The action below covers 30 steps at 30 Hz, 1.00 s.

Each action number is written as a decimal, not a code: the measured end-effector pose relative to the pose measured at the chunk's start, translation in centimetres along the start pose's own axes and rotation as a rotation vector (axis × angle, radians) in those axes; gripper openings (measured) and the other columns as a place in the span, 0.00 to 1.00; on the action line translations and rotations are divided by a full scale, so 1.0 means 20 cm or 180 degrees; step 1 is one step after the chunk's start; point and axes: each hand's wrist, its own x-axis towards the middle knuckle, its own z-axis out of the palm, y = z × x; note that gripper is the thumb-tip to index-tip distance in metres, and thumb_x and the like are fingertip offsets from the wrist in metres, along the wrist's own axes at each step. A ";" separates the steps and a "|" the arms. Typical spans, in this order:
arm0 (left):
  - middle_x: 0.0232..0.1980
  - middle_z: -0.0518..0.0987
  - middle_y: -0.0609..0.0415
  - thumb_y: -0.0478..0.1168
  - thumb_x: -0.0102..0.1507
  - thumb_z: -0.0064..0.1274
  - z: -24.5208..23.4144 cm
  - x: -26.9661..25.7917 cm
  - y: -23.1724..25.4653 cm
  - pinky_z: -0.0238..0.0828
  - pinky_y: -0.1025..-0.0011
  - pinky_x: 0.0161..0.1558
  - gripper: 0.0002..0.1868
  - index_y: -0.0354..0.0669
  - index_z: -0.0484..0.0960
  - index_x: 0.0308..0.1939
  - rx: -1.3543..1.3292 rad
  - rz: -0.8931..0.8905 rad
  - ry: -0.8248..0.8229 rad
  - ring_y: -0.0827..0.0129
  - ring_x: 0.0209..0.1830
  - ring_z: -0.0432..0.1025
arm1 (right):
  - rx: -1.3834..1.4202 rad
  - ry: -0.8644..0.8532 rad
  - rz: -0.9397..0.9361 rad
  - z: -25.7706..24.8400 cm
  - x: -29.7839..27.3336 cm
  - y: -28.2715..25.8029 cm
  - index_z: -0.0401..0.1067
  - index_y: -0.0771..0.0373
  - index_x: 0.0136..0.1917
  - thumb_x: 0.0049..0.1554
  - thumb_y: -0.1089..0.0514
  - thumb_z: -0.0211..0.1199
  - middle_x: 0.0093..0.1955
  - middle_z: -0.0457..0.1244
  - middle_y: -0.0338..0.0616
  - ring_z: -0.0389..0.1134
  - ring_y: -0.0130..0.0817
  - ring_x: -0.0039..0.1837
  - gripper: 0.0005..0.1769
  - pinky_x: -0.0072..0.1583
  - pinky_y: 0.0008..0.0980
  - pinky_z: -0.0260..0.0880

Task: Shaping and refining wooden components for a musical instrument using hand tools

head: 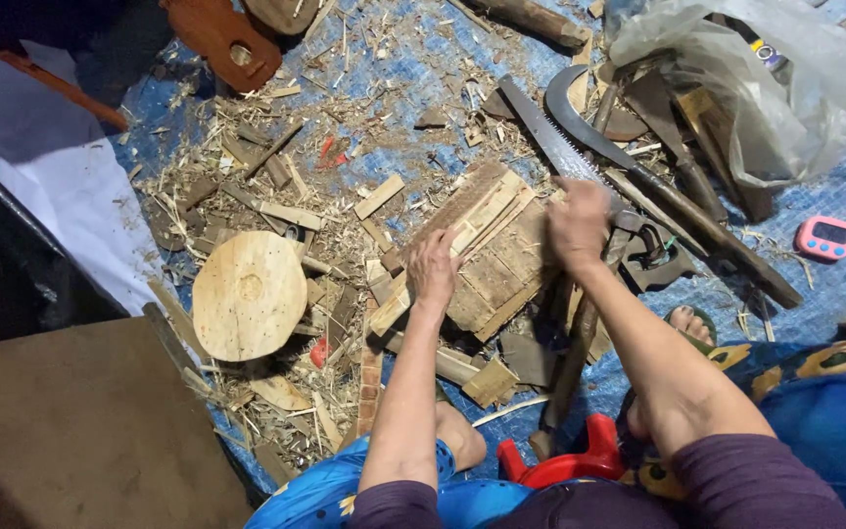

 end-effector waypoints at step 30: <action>0.59 0.79 0.64 0.45 0.55 0.69 0.16 0.04 -0.07 0.66 0.50 0.62 0.26 0.65 0.81 0.58 -0.0208 -0.0660 -0.0204 0.57 0.58 0.74 | -0.0746 -0.1177 0.1694 -0.34 -0.74 0.39 0.74 0.59 0.39 0.71 0.32 0.47 0.39 0.69 0.59 0.72 0.62 0.49 0.34 0.50 0.59 0.70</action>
